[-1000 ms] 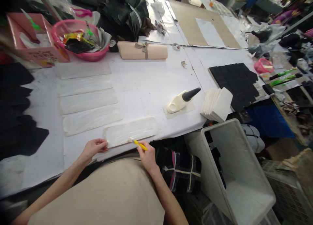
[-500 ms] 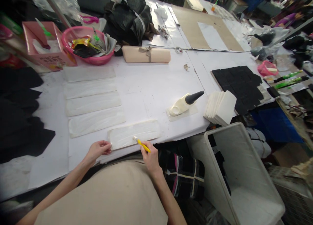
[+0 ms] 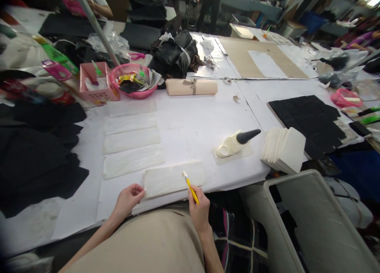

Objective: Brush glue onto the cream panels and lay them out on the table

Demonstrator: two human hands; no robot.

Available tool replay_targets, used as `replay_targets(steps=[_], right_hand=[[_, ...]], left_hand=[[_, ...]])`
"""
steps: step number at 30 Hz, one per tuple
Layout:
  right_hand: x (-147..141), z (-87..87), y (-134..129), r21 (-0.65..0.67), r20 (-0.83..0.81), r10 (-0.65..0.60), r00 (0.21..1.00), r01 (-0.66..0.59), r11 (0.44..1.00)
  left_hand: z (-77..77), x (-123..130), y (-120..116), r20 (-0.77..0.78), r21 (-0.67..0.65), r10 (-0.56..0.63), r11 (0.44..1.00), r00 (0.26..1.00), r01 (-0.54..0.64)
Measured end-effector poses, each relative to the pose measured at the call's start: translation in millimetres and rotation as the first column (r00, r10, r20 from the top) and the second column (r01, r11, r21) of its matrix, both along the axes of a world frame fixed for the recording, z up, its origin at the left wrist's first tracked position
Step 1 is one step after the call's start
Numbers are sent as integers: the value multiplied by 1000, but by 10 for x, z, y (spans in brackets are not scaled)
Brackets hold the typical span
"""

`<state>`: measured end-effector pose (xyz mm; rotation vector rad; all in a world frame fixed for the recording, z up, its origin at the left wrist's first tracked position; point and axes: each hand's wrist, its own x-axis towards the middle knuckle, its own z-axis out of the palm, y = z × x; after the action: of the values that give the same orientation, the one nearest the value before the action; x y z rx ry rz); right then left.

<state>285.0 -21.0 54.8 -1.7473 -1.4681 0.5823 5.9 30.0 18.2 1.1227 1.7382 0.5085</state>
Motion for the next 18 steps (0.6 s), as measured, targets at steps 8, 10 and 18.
replay_targets(steps=[8,10,18], right_hand=[[290,37,112,-52,-195,-381,904,379,924],[365,33,133,-77,-239,-454,858,449,890],[589,-124,181,-79,-355,-626,694,645,760]], left_hand=[[433,110,266,231,115,-42,993,972,16],[540,157,399,338,88,-73,995,938,46],[1065,468,1374,505,209,-255,963,825,170]])
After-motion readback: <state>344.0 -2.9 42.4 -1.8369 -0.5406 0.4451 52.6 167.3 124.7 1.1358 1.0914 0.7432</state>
